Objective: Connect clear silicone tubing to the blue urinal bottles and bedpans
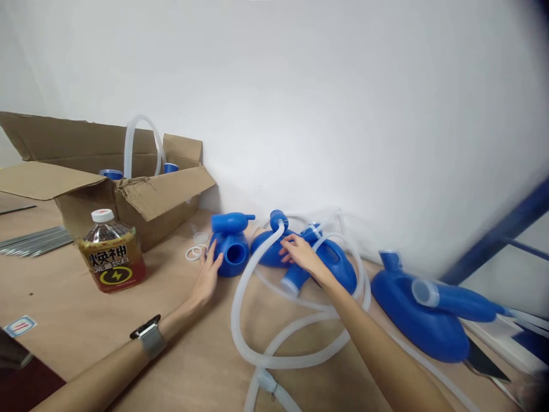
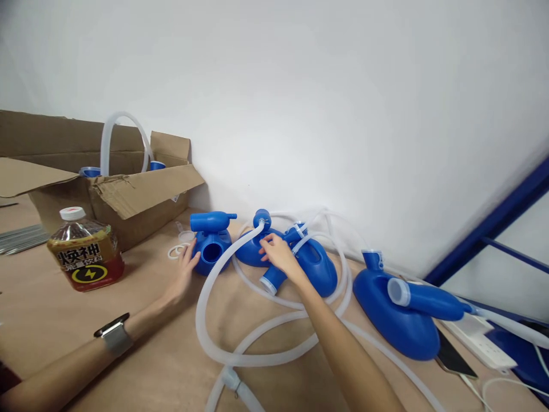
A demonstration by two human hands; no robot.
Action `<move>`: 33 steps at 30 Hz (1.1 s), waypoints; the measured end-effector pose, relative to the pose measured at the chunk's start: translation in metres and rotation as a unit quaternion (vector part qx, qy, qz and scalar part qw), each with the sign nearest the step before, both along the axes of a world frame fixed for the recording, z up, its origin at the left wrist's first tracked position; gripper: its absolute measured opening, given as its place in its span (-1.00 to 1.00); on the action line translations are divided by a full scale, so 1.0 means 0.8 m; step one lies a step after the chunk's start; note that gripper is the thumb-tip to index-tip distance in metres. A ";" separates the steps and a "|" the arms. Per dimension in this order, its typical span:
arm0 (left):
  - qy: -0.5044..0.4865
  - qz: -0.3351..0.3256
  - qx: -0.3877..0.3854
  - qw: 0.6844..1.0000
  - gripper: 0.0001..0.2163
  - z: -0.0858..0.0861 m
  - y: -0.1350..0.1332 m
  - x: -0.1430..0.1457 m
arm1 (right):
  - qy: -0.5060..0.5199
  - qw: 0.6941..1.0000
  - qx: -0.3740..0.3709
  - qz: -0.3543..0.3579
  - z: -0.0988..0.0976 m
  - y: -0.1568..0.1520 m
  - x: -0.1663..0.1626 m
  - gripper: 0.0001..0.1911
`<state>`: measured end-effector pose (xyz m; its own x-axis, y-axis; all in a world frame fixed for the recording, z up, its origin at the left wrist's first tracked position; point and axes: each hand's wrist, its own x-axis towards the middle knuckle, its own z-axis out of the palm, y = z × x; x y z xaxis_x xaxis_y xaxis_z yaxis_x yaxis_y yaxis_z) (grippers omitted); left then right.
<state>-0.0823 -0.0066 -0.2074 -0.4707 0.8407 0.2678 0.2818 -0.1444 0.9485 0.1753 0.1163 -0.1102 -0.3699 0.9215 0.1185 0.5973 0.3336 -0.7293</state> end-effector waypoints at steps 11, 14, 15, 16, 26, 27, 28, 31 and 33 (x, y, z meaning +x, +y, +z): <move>0.146 0.066 0.003 0.987 -0.20 -0.006 0.032 0.018 | 0.077 0.958 0.275 -0.039 -0.021 0.033 -0.024 -0.55; 0.140 0.054 0.014 0.989 -0.31 0.005 0.067 -0.010 | 0.075 0.947 0.313 -0.016 -0.021 0.040 -0.019 -0.61; 0.136 0.055 0.016 0.989 -0.33 0.008 0.075 -0.018 | 0.068 0.944 0.323 -0.003 -0.019 0.042 -0.016 -0.62; 0.131 0.063 0.018 0.989 -0.36 0.011 0.082 -0.025 | 0.060 0.941 0.333 0.009 -0.018 0.044 -0.013 -0.62; 0.007 0.211 -0.030 0.977 -0.66 0.051 0.104 -0.006 | -0.019 0.911 0.410 0.047 -0.011 0.040 -0.015 -0.68; 0.004 0.191 -0.027 0.981 -0.69 0.062 0.103 0.003 | -0.027 0.908 0.415 0.047 -0.011 0.039 -0.016 -0.69; 0.004 0.162 -0.025 0.987 -0.70 0.073 0.101 0.013 | -0.035 0.906 0.419 0.048 -0.012 0.038 -0.017 -0.69; 0.006 0.021 -0.038 0.999 -0.69 0.105 0.097 0.043 | -0.054 0.901 0.427 0.058 -0.015 0.036 -0.019 -0.70; 0.003 -0.078 -0.062 0.995 -0.63 0.119 0.098 0.060 | -0.063 0.899 0.429 0.065 -0.018 0.034 -0.022 -0.69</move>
<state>-0.0344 0.0718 -0.1119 -0.3304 0.9303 0.1591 0.2701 -0.0684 0.9604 0.1580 0.1438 -0.1244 -0.5281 0.4597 0.7140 0.5728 0.8136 -0.1002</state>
